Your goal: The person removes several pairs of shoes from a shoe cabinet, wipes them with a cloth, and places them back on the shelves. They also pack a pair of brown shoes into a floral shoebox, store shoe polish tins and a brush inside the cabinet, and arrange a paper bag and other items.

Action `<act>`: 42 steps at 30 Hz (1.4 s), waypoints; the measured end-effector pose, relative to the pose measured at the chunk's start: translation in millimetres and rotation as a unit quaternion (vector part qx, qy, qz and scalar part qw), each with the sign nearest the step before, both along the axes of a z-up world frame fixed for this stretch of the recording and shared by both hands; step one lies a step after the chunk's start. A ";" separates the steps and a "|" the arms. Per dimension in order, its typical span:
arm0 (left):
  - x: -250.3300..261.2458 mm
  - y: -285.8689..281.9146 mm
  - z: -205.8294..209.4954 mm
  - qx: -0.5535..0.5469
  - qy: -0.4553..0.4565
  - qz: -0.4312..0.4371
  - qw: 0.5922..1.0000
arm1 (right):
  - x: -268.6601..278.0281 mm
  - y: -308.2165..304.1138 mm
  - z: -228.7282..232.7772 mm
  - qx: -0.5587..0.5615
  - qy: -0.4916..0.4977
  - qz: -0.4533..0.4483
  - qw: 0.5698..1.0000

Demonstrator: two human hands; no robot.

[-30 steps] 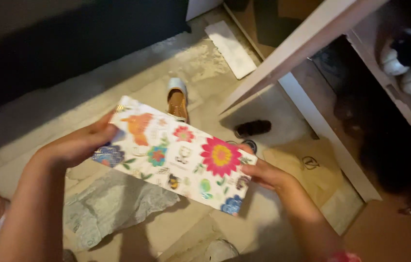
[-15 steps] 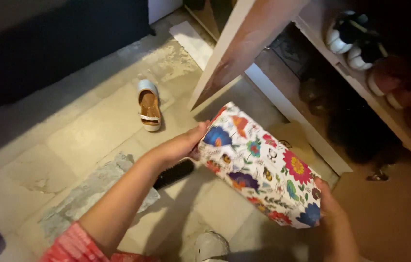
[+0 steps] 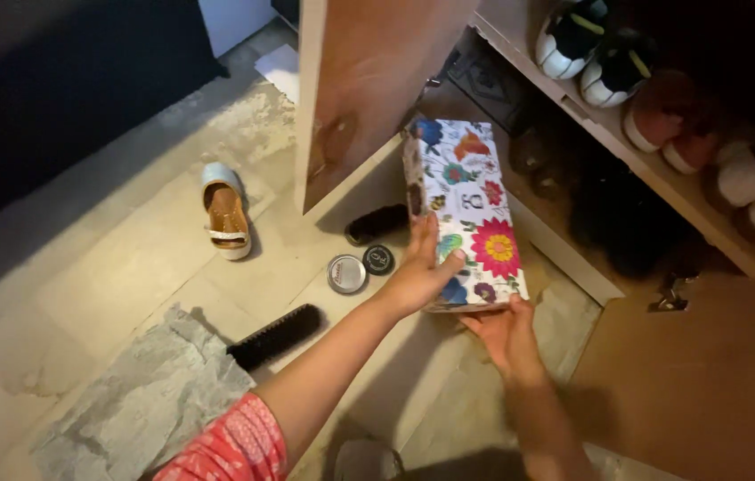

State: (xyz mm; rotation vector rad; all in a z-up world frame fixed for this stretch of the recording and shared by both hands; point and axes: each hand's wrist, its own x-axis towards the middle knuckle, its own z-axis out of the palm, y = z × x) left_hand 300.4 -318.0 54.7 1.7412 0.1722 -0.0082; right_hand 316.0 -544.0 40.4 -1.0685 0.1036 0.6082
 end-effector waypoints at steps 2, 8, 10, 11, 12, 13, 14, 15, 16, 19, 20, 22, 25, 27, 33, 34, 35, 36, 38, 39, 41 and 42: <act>-3.5 0.2 16.0 0.043 -0.016 0.031 0.998 | -4.7 16.1 -2.2 0.016 -0.018 -0.004 1.000; -7.0 16.7 44.0 0.067 -0.160 0.058 0.983 | 1.1 55.3 26.7 0.108 -0.094 -0.036 0.989; 23.9 14.2 38.5 0.068 -0.174 0.057 0.981 | 24.1 68.3 20.8 0.088 -0.033 -0.091 0.991; 38.4 14.4 33.9 0.097 -0.170 0.061 0.979 | 39.2 74.4 15.0 0.078 -0.005 -0.119 0.990; 52.3 14.8 28.2 0.125 -0.165 0.064 0.976 | 55.0 83.8 5.8 0.107 -0.009 -0.136 0.985; 65.0 15.2 21.8 0.154 -0.161 0.068 0.973 | 71.8 94.9 -4.8 0.136 -0.013 -0.153 0.979; 76.5 17.2 14.5 0.147 -0.134 0.067 0.978 | 90.0 103.4 -13.7 0.166 -0.017 -0.169 0.971; 86.9 19.8 6.6 0.140 -0.107 0.065 0.982 | 110.2 108.5 -20.2 0.145 -0.021 -0.156 0.977; 94.4 22.9 -2.0 0.134 -0.079 0.062 0.986 | 129.1 114.1 -26.7 0.124 -0.023 -0.144 0.982; 111.9 35.0 -21.3 0.144 -0.168 0.076 0.972 | 176.5 125.7 -41.8 0.083 -0.082 -0.138 0.984; 114.2 36.7 -24.5 0.148 -0.153 0.067 0.975 | 193.0 129.4 -46.0 0.073 -0.111 -0.139 0.981; 115.5 40.9 -27.7 0.154 -0.120 0.047 0.980 | 232.0 136.9 -51.3 -0.018 -0.115 -0.148 0.982; 118.1 45.8 -29.3 0.181 -0.150 0.036 0.971 | 270.0 142.3 -61.1 -0.157 -0.183 -0.213 0.947; 118.5 47.2 -29.1 0.175 -0.145 0.027 0.973 | 293.4 145.8 -69.3 -0.156 -0.205 -0.247 0.934; 111.4 55.4 -26.8 0.181 -0.084 0.006 0.980 | 344.8 138.7 -99.1 -0.020 -0.301 -0.217 0.929; 109.5 58.1 -26.6 0.177 -0.078 0.005 0.981 | 341.5 134.6 -102.6 -0.078 -0.350 -0.211 0.909; 105.9 61.3 -26.7 0.183 -0.068 0.004 0.981 | 334.4 130.0 -104.7 -0.135 -0.398 -0.204 0.884; 101.6 64.7 -27.2 0.189 -0.060 0.004 0.980 | 326.0 125.1 -104.2 -0.190 -0.445 -0.195 0.853; 90.2 70.2 -30.6 0.209 -0.056 0.009 0.976 | 299.8 115.1 -100.6 -0.295 -0.531 -0.172 0.776; 83.5 72.1 -33.3 0.224 -0.060 0.014 0.973 | 273.6 104.0 -99.6 -0.400 -0.550 -0.126 0.723; 63.9 77.8 -38.4 0.240 -0.055 0.016 0.969 | 209.5 94.5 -103.7 -0.477 -0.513 -0.052 0.712; 51.1 81.1 -39.3 0.243 -0.048 0.012 0.969 | 185.5 95.7 -105.6 -0.452 -0.465 -0.024 0.761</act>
